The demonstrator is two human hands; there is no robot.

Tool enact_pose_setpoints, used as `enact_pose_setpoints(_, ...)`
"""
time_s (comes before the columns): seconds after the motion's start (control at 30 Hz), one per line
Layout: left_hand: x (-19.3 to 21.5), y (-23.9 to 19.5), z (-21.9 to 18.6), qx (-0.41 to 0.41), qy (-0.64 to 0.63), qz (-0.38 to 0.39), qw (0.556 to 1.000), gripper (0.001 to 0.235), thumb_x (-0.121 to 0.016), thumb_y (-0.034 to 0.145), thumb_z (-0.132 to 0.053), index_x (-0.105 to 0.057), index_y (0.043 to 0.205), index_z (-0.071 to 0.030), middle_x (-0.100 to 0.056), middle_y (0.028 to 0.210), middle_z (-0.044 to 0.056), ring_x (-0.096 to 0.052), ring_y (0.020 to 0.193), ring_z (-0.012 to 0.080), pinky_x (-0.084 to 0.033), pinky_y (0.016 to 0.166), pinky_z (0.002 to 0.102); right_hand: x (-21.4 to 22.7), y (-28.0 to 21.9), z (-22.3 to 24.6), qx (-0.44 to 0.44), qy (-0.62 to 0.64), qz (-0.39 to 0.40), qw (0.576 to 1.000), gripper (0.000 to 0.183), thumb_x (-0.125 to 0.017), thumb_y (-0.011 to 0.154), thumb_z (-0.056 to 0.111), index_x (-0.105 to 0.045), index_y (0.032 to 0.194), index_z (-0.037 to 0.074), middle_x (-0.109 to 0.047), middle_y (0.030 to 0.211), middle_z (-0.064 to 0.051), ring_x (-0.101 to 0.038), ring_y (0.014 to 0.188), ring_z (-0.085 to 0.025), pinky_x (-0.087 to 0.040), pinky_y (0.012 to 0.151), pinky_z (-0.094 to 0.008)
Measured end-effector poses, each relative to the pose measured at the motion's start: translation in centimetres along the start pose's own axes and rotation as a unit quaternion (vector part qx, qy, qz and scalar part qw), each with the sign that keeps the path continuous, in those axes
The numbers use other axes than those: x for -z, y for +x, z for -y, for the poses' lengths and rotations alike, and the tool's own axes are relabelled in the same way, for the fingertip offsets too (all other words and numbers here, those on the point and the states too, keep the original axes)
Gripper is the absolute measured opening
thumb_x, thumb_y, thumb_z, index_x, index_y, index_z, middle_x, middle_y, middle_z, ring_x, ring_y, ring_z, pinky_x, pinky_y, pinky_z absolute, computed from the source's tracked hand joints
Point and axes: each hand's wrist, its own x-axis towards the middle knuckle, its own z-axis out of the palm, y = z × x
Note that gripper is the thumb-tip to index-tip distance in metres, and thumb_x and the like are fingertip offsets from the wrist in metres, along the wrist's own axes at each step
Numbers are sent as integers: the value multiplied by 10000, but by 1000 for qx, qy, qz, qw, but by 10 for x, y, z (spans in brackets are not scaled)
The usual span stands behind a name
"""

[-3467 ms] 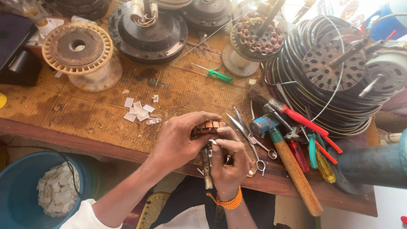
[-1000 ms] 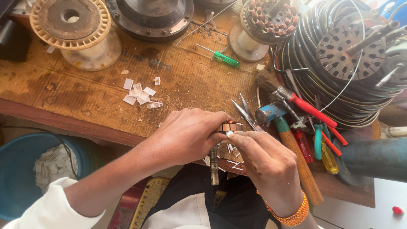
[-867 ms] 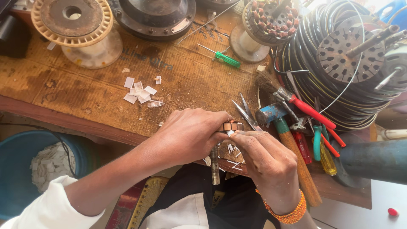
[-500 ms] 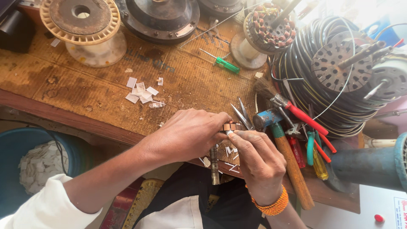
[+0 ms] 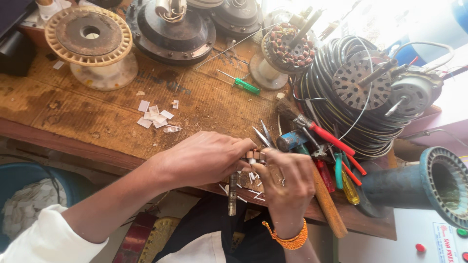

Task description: The person cuts small white rectangular pieces using scissors and inserts them into the slots of a copper-wound rotor. The person repeats this process multiple times, handling the rotor and scissors throughout the clip.

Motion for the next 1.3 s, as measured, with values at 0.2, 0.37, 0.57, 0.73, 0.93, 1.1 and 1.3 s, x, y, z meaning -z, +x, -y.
enact_pose_setpoints(0.2,-32,-28,9,-111,17,-182,977,441,-623,981,-348,-578,1288,-35,-717,1127,128,-644,1147,362,-498,951,458,-1,-15,1,-62,133,70,987,454,-766,856,325,-715,1206,41,-734,1186,-91,-656,1117,-243,-519,996,-367)
enact_pose_setpoints(0.37,-60,-42,-12,4,-63,-354,933,529,-744,907,-364,-599,1296,-35,-702,1096,125,-668,1058,315,-510,961,419,-1,-13,6,-93,117,90,985,434,-790,818,347,-764,1155,74,-783,1147,-61,-683,1099,-230,-518,1002,-362)
enact_pose_setpoints(0.57,-90,-42,-21,9,-29,-461,887,336,-718,937,-279,-650,1176,-52,-692,1089,102,-659,1041,285,-470,923,411,7,-18,11,-134,147,118,973,411,-824,789,272,-761,1141,69,-777,1158,-66,-665,1139,-229,-522,984,-357)
enact_pose_setpoints(0.73,-104,-34,-23,-11,-23,-493,870,327,-701,955,-292,-646,1159,-43,-686,1075,93,-652,1026,273,-452,921,417,11,-23,8,-157,187,126,961,383,-818,806,229,-744,1141,60,-769,1208,-65,-651,1198,-233,-527,1003,-352)
enact_pose_setpoints(0.93,-110,-28,-18,-18,-43,-491,870,313,-720,932,-310,-649,1111,-63,-689,1030,85,-642,978,267,-457,905,403,10,-30,7,-160,167,120,965,380,-783,841,249,-713,1160,56,-748,1213,-75,-627,1209,-250,-513,1007,-363)
enact_pose_setpoints(1.1,-112,-28,-10,-18,-41,-475,879,291,-728,891,-322,-643,1029,-81,-685,988,74,-633,920,245,-455,874,398,4,-39,9,-162,163,107,967,353,-757,873,261,-684,1141,44,-737,1182,-92,-617,1180,-262,-496,1003,-372)
enact_pose_setpoints(1.3,-106,-27,-7,-52,-64,-453,888,378,-793,862,-337,-639,1111,-97,-704,1045,45,-654,961,218,-454,896,377,3,-39,3,-197,232,91,948,359,-781,869,265,-713,1126,24,-738,1158,-100,-642,1155,-252,-500,1005,-367)
